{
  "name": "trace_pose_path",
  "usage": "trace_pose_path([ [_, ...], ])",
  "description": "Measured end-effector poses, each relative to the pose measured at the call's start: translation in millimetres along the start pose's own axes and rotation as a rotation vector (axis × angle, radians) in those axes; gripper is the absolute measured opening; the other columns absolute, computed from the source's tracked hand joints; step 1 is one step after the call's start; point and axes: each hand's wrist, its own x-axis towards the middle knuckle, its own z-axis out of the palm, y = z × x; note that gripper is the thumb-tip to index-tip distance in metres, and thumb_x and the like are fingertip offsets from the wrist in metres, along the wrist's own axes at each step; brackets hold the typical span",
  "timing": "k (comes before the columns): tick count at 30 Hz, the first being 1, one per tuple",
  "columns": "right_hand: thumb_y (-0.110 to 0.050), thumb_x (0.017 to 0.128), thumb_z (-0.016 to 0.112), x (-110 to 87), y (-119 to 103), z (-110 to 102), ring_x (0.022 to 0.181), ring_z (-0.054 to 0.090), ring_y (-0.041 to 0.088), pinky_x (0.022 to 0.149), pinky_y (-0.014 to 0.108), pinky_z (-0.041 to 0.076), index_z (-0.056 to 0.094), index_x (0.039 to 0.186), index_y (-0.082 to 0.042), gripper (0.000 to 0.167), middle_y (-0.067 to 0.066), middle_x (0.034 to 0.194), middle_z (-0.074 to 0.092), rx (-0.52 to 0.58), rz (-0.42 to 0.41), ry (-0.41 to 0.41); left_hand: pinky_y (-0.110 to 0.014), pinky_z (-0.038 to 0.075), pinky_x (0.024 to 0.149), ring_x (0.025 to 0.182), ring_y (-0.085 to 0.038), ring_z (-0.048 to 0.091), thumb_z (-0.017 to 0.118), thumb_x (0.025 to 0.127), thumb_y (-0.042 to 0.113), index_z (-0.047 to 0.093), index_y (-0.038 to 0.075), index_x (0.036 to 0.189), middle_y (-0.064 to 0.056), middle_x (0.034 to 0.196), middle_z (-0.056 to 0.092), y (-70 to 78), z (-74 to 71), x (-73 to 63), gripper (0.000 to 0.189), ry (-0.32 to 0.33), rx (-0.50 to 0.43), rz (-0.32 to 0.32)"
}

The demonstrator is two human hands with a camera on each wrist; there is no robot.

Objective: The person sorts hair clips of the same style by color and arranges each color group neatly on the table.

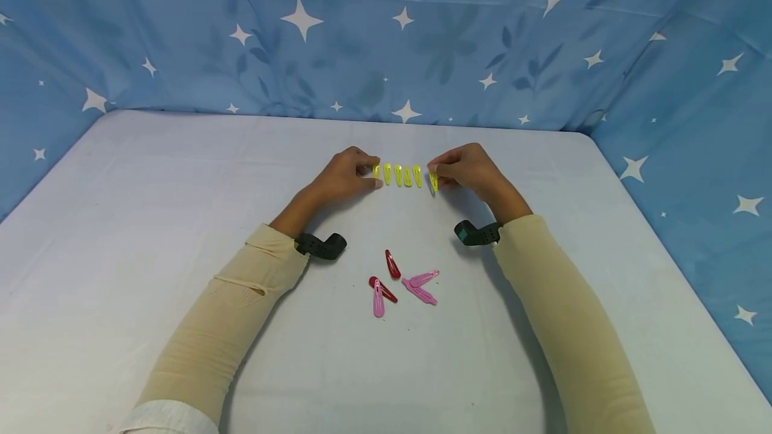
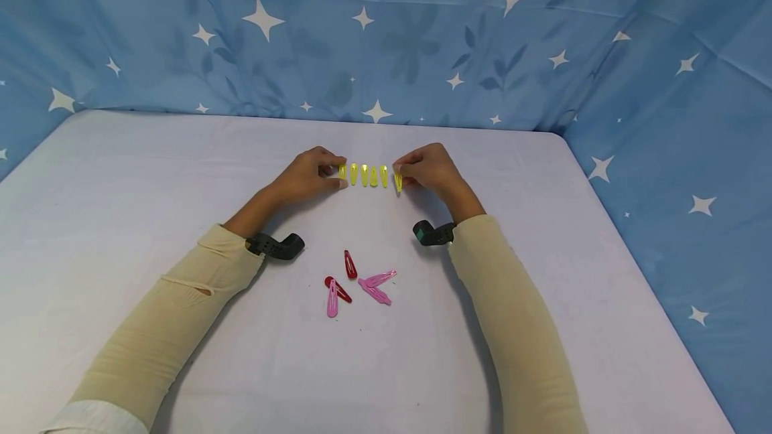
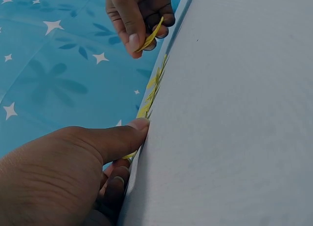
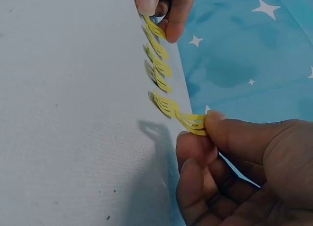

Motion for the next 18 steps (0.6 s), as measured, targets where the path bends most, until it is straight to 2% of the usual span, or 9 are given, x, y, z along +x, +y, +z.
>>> trace_pose_path([
  [4,-0.019,0.094,0.068,3.5,-1.2,1.1,0.082,0.063,0.015,0.071,0.023,0.055,0.072,0.115,-0.005,0.026,0.011,0.105,0.069,-0.019,-0.015,0.013,-0.039,0.046,0.094,0.108,-0.025,0.052,0.07,0.091,0.019,0.054,0.008,0.142,-0.014,0.126,0.054,-0.6,0.1,0.5,0.054,-0.001,-0.005,0.003],
  [8,-0.018,0.095,0.066,6.1,-2.8,0.8,0.082,0.065,0.014,0.07,0.022,0.055,0.071,0.116,-0.004,0.026,0.014,0.114,0.069,-0.038,-0.032,-0.013,-0.039,0.045,0.094,0.109,-0.025,0.052,0.07,0.091,0.019,0.054,0.008,0.142,-0.014,0.126,0.054,-2.3,0.7,1.4,0.054,-0.001,-0.009,0.01],
  [13,-0.015,0.095,0.066,9.7,-4.4,0.5,0.077,0.066,0.012,0.069,0.022,0.056,0.072,0.115,-0.003,0.024,0.016,0.113,0.07,-0.064,-0.029,-0.039,-0.039,0.046,0.094,0.109,-0.025,0.052,0.07,0.092,0.02,0.054,0.007,0.142,-0.014,0.127,0.054,-3.3,0.9,2.3,0.054,-0.001,-0.012,0.02],
  [18,-0.014,0.096,0.065,13.5,-6.5,3.4,0.078,0.065,0.013,0.071,0.023,0.056,0.071,0.115,-0.003,0.023,0.015,0.113,0.069,-0.067,-0.01,-0.021,-0.039,0.046,0.094,0.109,-0.025,0.052,0.07,0.091,0.02,0.055,0.007,0.142,-0.014,0.127,0.054,-3.0,0.5,2.2,0.054,0.002,-0.012,0.011],
])
